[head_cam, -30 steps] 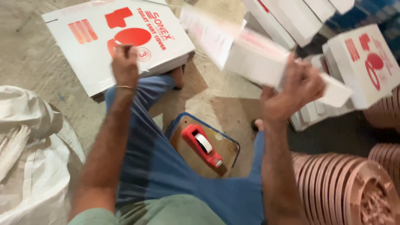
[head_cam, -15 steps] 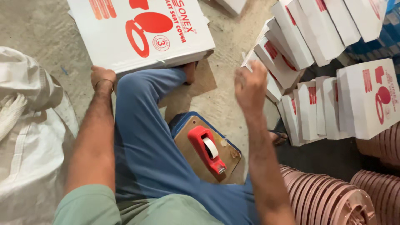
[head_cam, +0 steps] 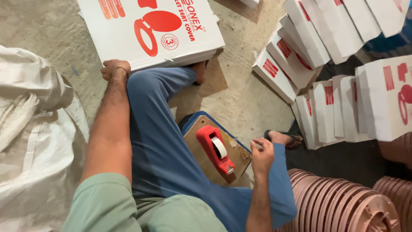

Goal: The person sits on the floor and repeatedly folds flat cardboard boxes into rectangular packages. They use a handheld tape dispenser to seal the boxes and then stack the finished packages on the floor.

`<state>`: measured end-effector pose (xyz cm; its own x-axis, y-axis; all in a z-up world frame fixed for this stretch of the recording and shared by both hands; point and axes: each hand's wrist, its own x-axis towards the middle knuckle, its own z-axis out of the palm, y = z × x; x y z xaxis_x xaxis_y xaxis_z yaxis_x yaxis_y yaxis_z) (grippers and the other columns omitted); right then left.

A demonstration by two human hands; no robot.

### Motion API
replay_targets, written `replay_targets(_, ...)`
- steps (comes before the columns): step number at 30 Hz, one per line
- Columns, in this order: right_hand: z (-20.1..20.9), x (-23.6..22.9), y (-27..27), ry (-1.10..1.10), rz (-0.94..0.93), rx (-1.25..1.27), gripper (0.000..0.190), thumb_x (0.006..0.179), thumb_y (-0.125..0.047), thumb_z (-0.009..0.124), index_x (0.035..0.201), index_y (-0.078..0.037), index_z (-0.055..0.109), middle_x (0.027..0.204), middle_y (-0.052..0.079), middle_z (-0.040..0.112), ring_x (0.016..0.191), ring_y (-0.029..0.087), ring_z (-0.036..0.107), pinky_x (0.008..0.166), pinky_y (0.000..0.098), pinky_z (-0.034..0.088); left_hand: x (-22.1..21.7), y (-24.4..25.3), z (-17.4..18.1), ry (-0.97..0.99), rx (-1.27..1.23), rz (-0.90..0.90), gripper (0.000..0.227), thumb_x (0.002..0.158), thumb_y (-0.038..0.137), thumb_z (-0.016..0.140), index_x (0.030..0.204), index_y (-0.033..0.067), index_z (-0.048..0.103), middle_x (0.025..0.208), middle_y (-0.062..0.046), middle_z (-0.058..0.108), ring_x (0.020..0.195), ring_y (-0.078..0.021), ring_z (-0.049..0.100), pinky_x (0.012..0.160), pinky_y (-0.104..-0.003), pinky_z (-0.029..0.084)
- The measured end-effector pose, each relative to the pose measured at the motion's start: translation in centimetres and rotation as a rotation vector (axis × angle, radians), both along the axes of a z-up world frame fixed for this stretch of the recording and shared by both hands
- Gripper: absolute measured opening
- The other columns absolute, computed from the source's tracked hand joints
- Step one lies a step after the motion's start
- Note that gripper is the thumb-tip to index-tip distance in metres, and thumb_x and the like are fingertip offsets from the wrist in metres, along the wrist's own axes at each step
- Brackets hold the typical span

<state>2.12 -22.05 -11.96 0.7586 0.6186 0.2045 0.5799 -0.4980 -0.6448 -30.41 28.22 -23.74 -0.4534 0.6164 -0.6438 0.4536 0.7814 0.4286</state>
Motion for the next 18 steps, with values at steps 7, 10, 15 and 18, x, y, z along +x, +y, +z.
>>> replay_targets(7, -4.7, 0.3, -7.5, 0.032, -0.197, -0.027, 0.014, 0.087, -0.011, 0.08, 0.099, -0.005, 0.078, 0.111, 0.013, 0.072, 0.104, 0.025, 0.068, 0.088, 0.0366, 0.055, -1.9, 0.2, -4.8, -0.595, 0.19, 0.297, 0.061, 0.085, 0.02, 0.077, 0.136, -0.0026, 0.054, 0.129, -0.016, 0.064, 0.112, -0.0325, 0.069, 0.083, -0.048, 0.061)
replay_targets(10, -6.0, 0.2, -8.3, -0.005, -0.216, -0.007, 0.014, 0.087, -0.012, 0.08, 0.099, -0.005, 0.078, 0.107, 0.012, 0.074, 0.102, 0.025, 0.069, 0.091, 0.0374, 0.054, -1.9, 0.0, -3.5, -0.832, 0.36, -0.053, 0.055, 0.092, 0.025, 0.083, 0.136, -0.0004, 0.063, 0.122, -0.014, 0.073, 0.103, -0.0293, 0.071, 0.08, -0.043, 0.059)
replay_targets(15, -5.0, -0.8, -8.1, 0.082, -0.259, 0.05, 0.012, 0.088, -0.011, 0.078, 0.098, -0.005, 0.077, 0.109, 0.012, 0.071, 0.103, 0.024, 0.068, 0.083, 0.0349, 0.057, 3.2, 1.0, 6.8, -1.134, 0.721, -0.242, 0.047, 0.09, 0.001, 0.068, 0.135, 0.0045, 0.055, 0.118, -0.013, 0.071, 0.099, -0.0264, 0.075, 0.082, -0.043, 0.066)
replay_targets(18, -1.5, -1.6, -5.7, 0.1, -0.215, 0.181, 0.013, 0.088, -0.009, 0.077, 0.101, -0.004, 0.073, 0.114, 0.011, 0.069, 0.103, 0.024, 0.068, 0.082, 0.0329, 0.06, 7.1, -0.1, 15.8, -0.856, 1.18, -0.743, 0.036, 0.097, 0.0, 0.073, 0.132, -0.0016, 0.063, 0.118, -0.016, 0.076, 0.105, -0.027, 0.074, 0.092, -0.042, 0.061)
